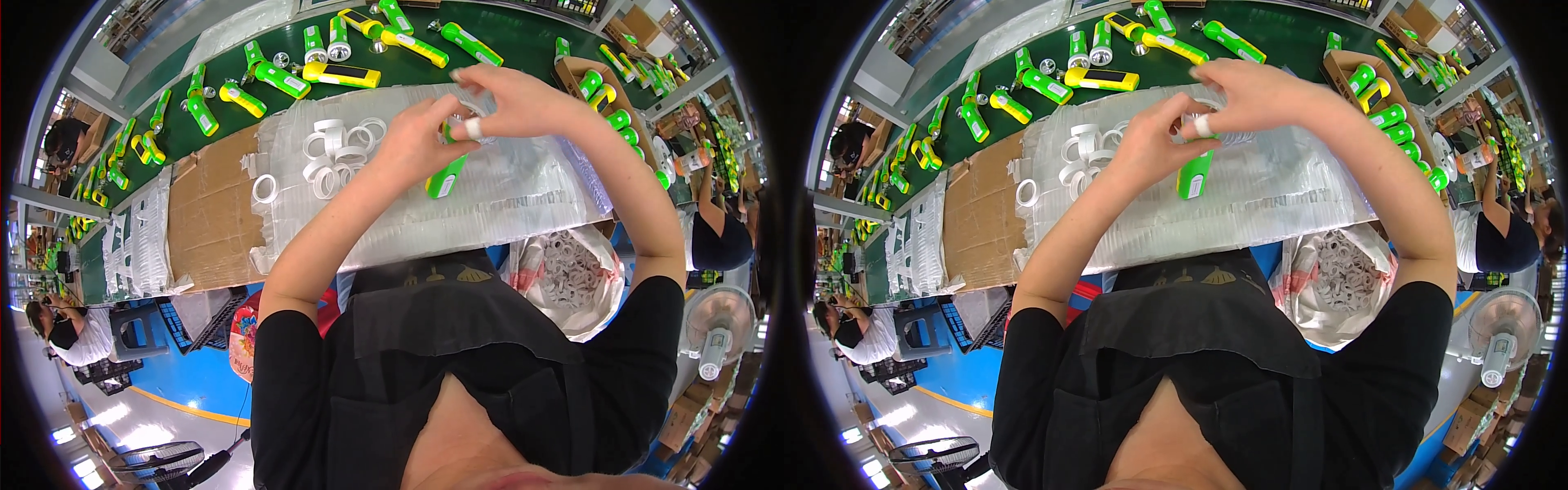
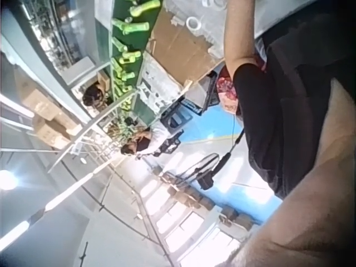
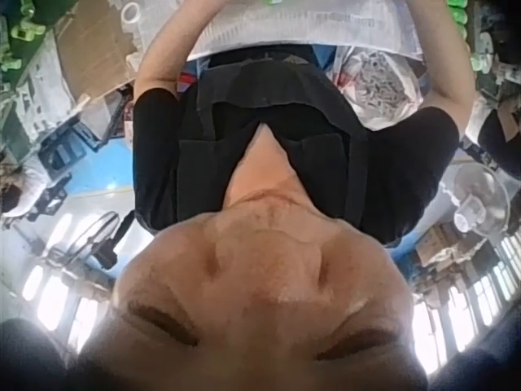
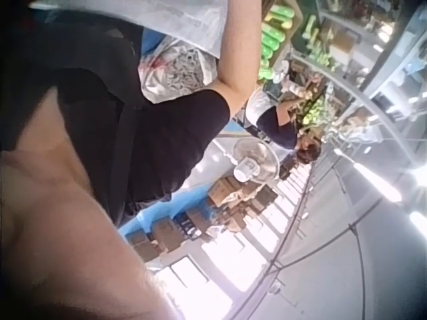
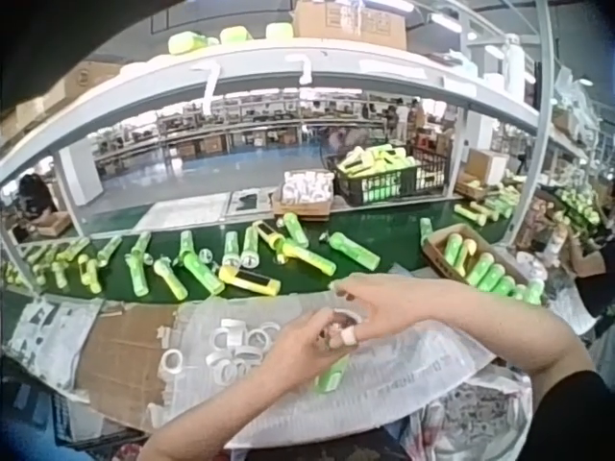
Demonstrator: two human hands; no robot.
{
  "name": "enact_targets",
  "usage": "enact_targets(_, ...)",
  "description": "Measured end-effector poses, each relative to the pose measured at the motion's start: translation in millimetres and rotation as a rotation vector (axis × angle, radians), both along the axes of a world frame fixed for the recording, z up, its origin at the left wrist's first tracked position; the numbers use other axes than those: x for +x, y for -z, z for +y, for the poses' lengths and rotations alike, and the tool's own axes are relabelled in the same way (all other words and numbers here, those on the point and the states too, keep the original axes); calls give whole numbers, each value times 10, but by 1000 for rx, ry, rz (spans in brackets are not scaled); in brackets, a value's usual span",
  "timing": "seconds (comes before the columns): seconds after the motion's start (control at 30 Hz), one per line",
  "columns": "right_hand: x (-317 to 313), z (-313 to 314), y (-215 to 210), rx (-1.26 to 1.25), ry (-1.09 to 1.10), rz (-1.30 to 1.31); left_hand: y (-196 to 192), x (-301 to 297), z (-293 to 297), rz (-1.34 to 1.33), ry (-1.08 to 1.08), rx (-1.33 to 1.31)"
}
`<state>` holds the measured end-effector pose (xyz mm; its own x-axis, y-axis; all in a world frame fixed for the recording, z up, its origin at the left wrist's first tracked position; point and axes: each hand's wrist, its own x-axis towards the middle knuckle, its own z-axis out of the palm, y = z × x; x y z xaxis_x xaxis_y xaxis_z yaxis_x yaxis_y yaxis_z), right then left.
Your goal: Assembling plastic flashlight components including reflectors and lens rings at a factory workbench.
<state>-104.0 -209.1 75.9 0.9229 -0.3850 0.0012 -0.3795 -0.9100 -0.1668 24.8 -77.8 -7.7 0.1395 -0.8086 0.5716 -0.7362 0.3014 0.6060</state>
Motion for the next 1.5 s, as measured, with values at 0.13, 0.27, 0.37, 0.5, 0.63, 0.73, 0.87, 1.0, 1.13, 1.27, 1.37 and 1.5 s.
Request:
enact_targets(0.13,-9,9,382,45,-136,-236,13,-2,-1,-36,-22,-4)
enact_targets(0.27,-28,110,942,605,126,-770,69,139,50,79,7,-12)
enact_targets(0.37,-47,508,1587,1020,72,-967,118,166,143,176,42,-40)
enact_targets(0.5,142,1007,1781,936,300,-831,103,56,198,487,78,7)
enact_targets(0.63,-82,975,1377,1854,-283,-334,-227,12,439,953,443,-6)
enact_targets(0.73,-86,1071,892,1663,-578,-299,-602,5,751,487,722,-263)
enact_targets(0.87,483,453,614,1694,-458,319,-494,751,623,-110,211,-223)
enact_targets(1.0,900,-744,1135,873,-10,-706,-277,1509,257,-8,-470,-190)
enact_targets(1.13,949,-2107,1248,-148,391,-623,-29,2627,-304,53,-768,-241)
enact_targets(1.27,1249,-2630,1210,-60,470,-165,361,3396,-863,-82,-900,-157)
enact_targets(1.37,1417,-2979,1482,37,382,-68,681,3601,-1080,-332,-855,163)
enact_targets(1.5,1465,-2856,1477,128,445,12,669,3442,-1137,-308,-701,67)
